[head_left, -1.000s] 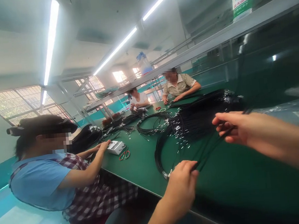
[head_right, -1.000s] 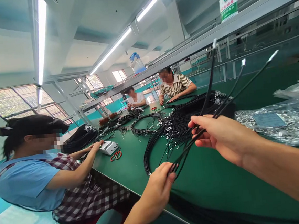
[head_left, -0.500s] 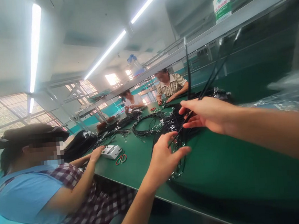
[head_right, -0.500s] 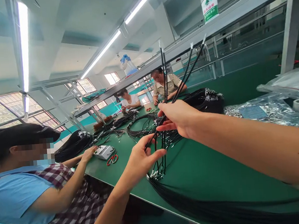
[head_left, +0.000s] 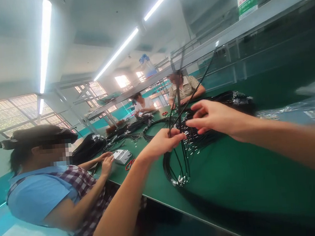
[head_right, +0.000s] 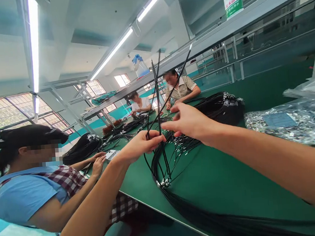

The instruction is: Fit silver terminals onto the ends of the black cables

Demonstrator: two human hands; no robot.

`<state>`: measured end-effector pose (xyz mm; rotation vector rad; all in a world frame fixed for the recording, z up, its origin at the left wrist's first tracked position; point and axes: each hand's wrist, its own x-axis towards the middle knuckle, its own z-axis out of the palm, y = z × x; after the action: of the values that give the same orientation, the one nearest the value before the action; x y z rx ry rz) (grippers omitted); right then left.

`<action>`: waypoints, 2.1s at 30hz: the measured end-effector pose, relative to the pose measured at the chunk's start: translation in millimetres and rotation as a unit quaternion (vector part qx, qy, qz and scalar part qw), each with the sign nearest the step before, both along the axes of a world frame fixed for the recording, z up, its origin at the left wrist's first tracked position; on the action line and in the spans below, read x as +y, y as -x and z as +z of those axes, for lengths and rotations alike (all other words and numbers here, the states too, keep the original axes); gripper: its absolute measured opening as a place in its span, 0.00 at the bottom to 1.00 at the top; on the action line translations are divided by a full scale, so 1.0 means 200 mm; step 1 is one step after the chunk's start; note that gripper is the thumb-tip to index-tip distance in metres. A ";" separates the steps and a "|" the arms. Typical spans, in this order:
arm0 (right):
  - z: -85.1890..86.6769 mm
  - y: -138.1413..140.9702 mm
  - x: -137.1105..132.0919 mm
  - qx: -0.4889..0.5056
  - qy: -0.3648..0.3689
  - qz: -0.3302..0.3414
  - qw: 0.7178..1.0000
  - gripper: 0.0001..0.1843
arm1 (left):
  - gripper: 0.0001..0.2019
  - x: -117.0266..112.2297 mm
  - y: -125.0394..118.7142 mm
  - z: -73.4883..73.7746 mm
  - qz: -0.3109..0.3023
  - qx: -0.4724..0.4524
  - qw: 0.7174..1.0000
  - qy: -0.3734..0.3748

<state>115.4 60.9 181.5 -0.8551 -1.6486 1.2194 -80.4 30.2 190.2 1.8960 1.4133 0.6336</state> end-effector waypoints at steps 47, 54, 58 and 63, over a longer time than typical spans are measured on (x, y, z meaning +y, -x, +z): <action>-0.55 0.30 -0.03 -0.011 0.109 0.240 0.965 0.10 | 0.12 0.10 -0.17 -0.07 -0.068 0.079 0.986 -0.128; -0.56 0.35 0.04 0.024 0.190 0.102 0.976 0.08 | 0.20 0.01 0.05 -0.22 0.039 0.018 0.993 -0.109; -0.55 0.37 0.05 0.040 0.233 0.081 0.968 0.06 | 0.15 -0.09 0.27 -0.50 0.069 0.086 0.994 -0.026; -0.53 0.39 0.06 0.043 0.253 0.074 0.964 0.07 | 0.05 -0.21 0.34 -0.74 0.092 0.129 0.987 -0.018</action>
<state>38.0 72.3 75.2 -0.9769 -1.3650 1.8029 -147.8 -12.5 41.7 1.9432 1.7666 0.5155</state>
